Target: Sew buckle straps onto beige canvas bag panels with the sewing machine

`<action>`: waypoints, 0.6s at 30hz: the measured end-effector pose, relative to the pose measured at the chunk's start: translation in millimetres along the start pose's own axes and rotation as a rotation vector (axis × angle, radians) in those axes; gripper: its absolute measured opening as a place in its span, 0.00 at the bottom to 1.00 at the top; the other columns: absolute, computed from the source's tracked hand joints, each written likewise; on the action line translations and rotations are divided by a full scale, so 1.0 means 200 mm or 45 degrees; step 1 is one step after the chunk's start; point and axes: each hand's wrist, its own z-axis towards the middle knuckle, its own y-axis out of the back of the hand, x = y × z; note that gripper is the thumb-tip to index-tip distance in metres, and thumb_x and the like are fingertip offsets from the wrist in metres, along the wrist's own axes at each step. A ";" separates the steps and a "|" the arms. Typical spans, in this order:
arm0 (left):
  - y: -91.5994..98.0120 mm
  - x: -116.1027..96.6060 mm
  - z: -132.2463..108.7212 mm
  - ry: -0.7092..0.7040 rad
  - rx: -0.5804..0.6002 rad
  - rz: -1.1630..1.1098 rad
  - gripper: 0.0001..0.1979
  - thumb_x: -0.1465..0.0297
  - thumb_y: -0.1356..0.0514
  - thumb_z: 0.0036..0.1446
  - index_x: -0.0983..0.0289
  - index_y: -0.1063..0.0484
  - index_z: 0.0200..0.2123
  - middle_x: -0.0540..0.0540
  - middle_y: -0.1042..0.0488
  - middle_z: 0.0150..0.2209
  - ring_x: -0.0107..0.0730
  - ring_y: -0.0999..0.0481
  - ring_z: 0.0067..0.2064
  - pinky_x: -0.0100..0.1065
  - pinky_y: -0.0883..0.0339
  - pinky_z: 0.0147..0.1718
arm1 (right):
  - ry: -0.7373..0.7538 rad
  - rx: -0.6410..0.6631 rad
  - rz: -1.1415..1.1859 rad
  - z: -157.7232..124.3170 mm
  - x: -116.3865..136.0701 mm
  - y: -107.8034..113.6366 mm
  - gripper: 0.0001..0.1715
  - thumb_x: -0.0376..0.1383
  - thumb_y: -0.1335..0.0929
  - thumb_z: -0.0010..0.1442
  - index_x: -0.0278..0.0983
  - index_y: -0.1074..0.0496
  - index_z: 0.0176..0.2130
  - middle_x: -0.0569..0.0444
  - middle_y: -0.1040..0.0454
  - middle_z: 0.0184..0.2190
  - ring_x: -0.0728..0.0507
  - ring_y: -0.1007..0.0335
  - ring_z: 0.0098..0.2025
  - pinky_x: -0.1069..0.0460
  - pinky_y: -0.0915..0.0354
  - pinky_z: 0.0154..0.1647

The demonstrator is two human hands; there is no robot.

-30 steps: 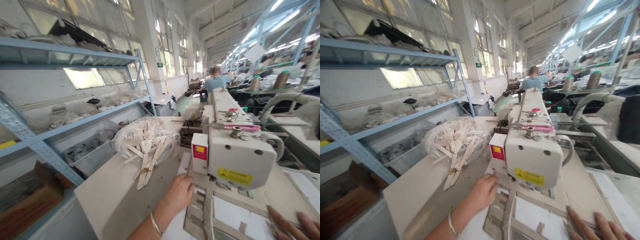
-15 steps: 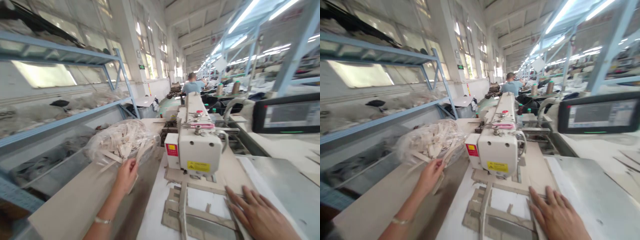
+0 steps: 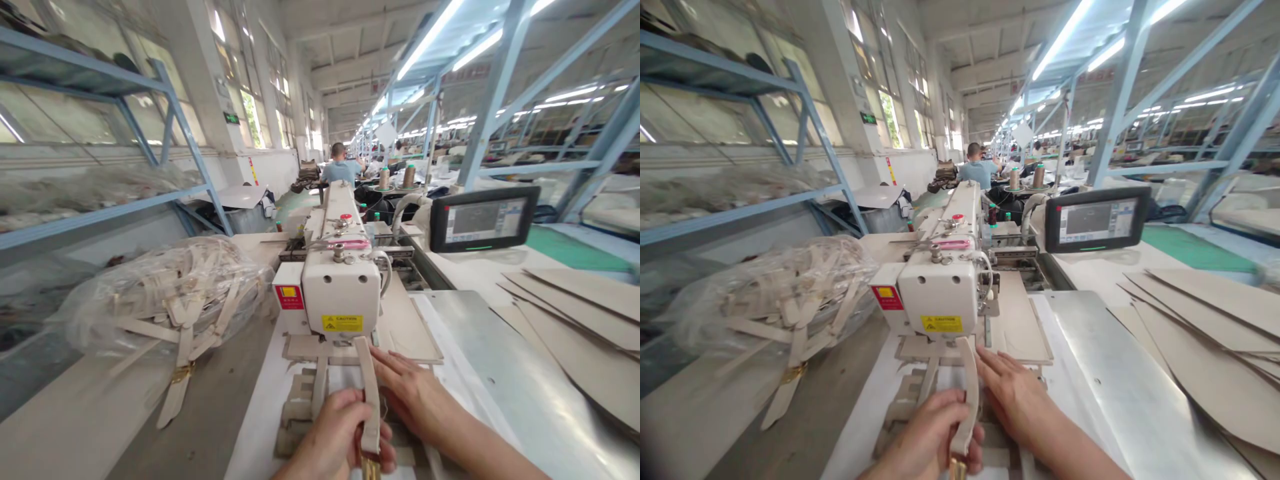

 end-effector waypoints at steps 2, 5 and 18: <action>-0.01 0.01 0.05 -0.005 -0.069 0.015 0.19 0.64 0.39 0.36 0.63 0.37 0.34 0.52 0.26 0.23 0.30 0.29 0.19 0.32 0.35 0.20 | -0.012 -0.018 -0.056 0.05 -0.01 -0.03 0.38 0.23 0.39 0.56 0.33 0.39 0.66 0.40 0.35 0.63 0.39 0.33 0.61 0.43 0.34 0.61; 0.01 0.05 0.08 0.010 -0.137 0.007 0.20 0.63 0.40 0.35 0.62 0.38 0.35 0.52 0.25 0.23 0.32 0.28 0.20 0.31 0.36 0.19 | -0.094 -0.137 -0.211 0.09 -0.04 -0.09 0.34 0.23 0.37 0.56 0.27 0.36 0.62 0.37 0.29 0.57 0.36 0.30 0.57 0.40 0.32 0.60; -0.05 0.05 0.01 0.187 -0.204 -0.089 0.21 0.64 0.41 0.41 0.61 0.42 0.40 0.52 0.25 0.25 0.32 0.27 0.20 0.31 0.35 0.19 | 0.096 -0.200 -0.356 0.03 0.04 -0.09 0.35 0.24 0.37 0.60 0.34 0.40 0.65 0.38 0.31 0.58 0.34 0.30 0.54 0.42 0.28 0.51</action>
